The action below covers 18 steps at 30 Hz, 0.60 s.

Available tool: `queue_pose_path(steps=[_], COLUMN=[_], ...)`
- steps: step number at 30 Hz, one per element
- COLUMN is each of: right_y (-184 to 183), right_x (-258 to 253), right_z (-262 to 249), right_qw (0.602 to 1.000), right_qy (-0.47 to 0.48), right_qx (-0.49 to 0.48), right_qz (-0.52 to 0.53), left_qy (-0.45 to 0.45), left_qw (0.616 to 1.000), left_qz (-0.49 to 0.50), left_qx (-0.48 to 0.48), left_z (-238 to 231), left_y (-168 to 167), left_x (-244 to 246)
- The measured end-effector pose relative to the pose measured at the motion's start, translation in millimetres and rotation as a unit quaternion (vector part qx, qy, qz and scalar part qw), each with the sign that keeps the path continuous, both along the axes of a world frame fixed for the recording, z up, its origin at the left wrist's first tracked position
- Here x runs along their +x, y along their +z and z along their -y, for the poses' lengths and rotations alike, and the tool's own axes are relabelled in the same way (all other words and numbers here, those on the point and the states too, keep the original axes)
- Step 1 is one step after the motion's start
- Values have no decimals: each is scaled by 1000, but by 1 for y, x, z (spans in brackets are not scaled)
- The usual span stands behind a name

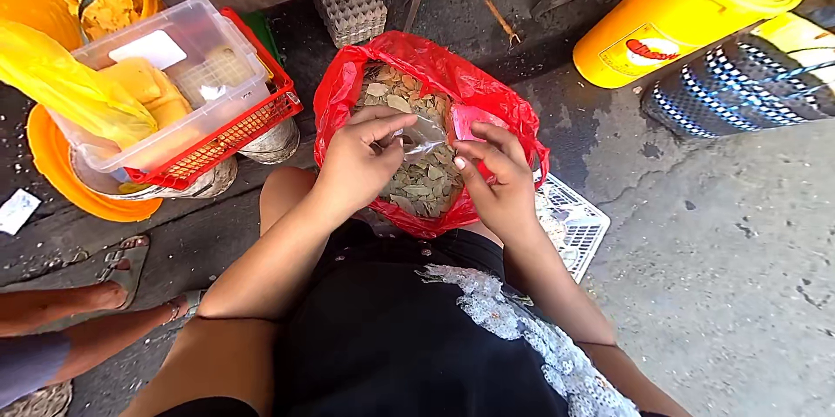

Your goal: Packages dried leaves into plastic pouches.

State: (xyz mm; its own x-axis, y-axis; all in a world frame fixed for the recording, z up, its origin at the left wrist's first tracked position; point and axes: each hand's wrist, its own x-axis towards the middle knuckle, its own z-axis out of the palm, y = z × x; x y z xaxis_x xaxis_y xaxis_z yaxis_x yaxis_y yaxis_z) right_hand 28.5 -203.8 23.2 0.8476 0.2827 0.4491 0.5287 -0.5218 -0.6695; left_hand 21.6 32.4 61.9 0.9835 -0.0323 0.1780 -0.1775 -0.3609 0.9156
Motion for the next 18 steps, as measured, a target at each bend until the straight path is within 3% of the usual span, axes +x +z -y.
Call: queue_pose_path(steps=[3, 5, 11, 14, 18], right_y=[-6, -14, -56, -67, -64], right_x=[5, 20, 36, 34, 25], right_z=[3, 5, 4, -1, -6], right_qw=[999, 991, 908, 872, 881], right_qy=[-18, -38, -25, -35, -13], right_qx=[-36, -106, -303, -319, -289], right_qz=[-23, -69, -288, -370, -376], left_qy=[2, 6, 7, -6, -12], left_qw=[999, 1000, 999, 999, 999], left_qz=[-32, -1, -30, -33, -34], left_qx=[11, 6, 10, -3, -7], left_z=[-3, -2, -7, -5, -3], left_y=[-6, -1, -10, -13, -13], left_x=[3, -1, 0, -5, -3])
